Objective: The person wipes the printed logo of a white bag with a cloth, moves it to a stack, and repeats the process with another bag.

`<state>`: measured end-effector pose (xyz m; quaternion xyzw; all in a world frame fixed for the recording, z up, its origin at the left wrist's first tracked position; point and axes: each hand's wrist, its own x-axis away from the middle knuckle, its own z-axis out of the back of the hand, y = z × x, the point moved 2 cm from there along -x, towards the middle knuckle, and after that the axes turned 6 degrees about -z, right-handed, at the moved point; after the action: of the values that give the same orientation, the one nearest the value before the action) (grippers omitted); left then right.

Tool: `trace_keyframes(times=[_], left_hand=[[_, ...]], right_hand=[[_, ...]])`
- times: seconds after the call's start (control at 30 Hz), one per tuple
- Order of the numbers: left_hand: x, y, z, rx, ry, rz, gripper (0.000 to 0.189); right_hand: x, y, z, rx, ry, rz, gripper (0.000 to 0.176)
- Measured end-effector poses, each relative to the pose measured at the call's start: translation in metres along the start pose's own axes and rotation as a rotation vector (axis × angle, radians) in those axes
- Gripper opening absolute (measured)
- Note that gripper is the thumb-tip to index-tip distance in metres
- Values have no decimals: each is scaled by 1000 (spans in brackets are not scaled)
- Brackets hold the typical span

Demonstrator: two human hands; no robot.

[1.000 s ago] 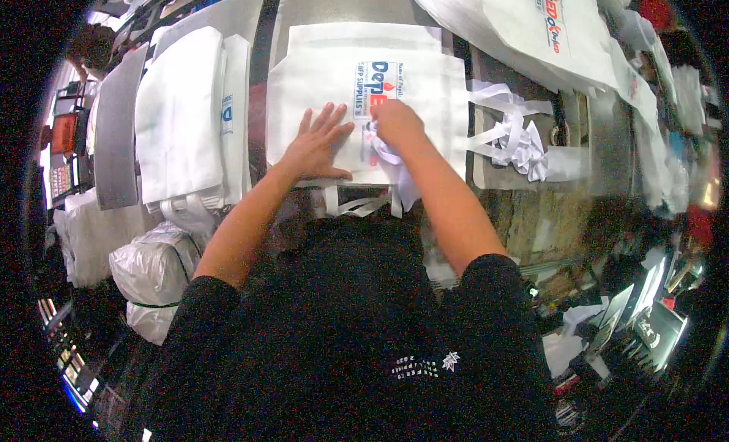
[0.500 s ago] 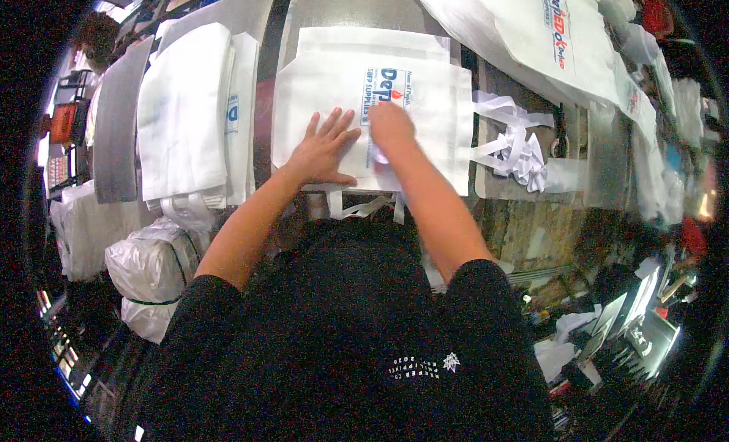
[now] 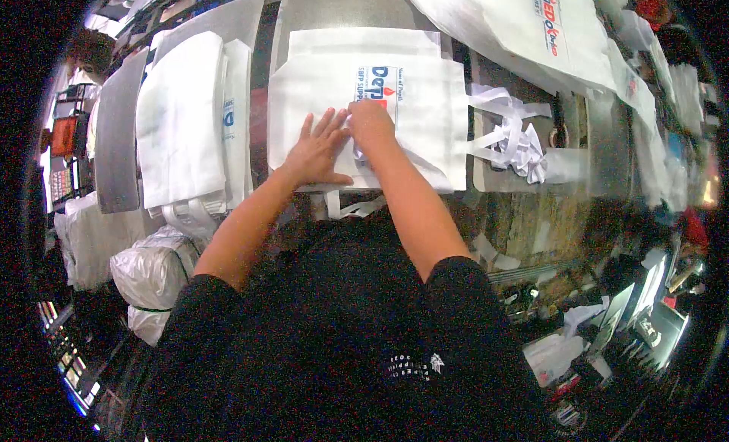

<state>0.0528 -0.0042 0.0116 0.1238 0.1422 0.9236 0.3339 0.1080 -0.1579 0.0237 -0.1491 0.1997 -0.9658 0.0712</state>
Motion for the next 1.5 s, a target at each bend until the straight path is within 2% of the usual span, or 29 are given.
trace_keyframes(times=[0.07, 0.1, 0.2, 0.23, 0.3, 0.33, 0.4, 0.43, 0.53, 0.6, 0.67, 0.7, 0.73, 0.8, 1.13, 1.2, 1.23, 1.3, 1.33, 1.4, 1.47, 1.5], left_hand=[[0, 2, 2, -2, -15, 5, 107], [-1, 1, 3, -1, -28, 20, 106], [1, 1, 3, 12, -10, 30, 108], [1, 3, 4, 12, -10, 22, 108], [0, 4, 7, -12, -48, 48, 110], [0, 3, 6, -14, -43, 48, 110], [1, 1, 3, 4, 15, 24, 114], [2, 1, 3, 0, 15, 23, 114], [0, 5, 4, -43, -12, 14, 116], [-1, 5, 3, -76, -31, 19, 116], [-1, 6, 4, -88, -37, 18, 116], [-1, 7, 4, -99, -40, 22, 115], [-1, 7, 5, -100, -42, 20, 115], [-3, 7, 9, -96, -71, 27, 114], [-4, 2, 16, -57, -124, 29, 110], [-3, -1, 9, -47, -43, 15, 112], [-3, -4, 5, -45, -42, 15, 112], [-3, -3, 6, -45, -28, 5, 113], [-3, -3, 8, -47, -29, 5, 113], [-3, -1, 13, -52, -49, 6, 112], [-5, 0, 20, -69, -52, -8, 110], [-5, -1, 22, -87, -58, -23, 108]], right_hand=[[4, 11, -8, -108, 37, 5, 18], [12, 19, -11, -115, -20, -8, 21], [62, 51, -7, -255, -10, 6, 17], [77, 59, -2, -254, -5, 0, 17], [99, 74, 4, -133, -111, -141, 17], [109, 76, 5, -132, -107, -138, 17], [123, 81, 7, -247, 77, -190, 13], [127, 87, -1, -291, 151, -101, 10], [136, 84, -9, -406, 80, -224, 10], [136, 76, -4, -467, 54, -225, 15], [135, 53, 12, -358, 126, -191, 24], [129, 58, 2, -352, 207, -49, 35], [127, 59, 2, -354, 209, -51, 35], [124, 54, 8, -111, 103, -61, 32], [108, 72, 0, 51, 62, 232, 19], [105, 73, 8, 39, 208, 179, 19], [102, 73, 8, 41, 207, 179, 19], [93, 78, 8, -149, 300, 3, 21], [88, 79, 9, -150, 301, 2, 21], [77, 80, 7, -46, -29, 79, 23], [63, 84, 25, -108, 212, -166, 25], [59, 83, 33, -113, 268, -201, 28]])
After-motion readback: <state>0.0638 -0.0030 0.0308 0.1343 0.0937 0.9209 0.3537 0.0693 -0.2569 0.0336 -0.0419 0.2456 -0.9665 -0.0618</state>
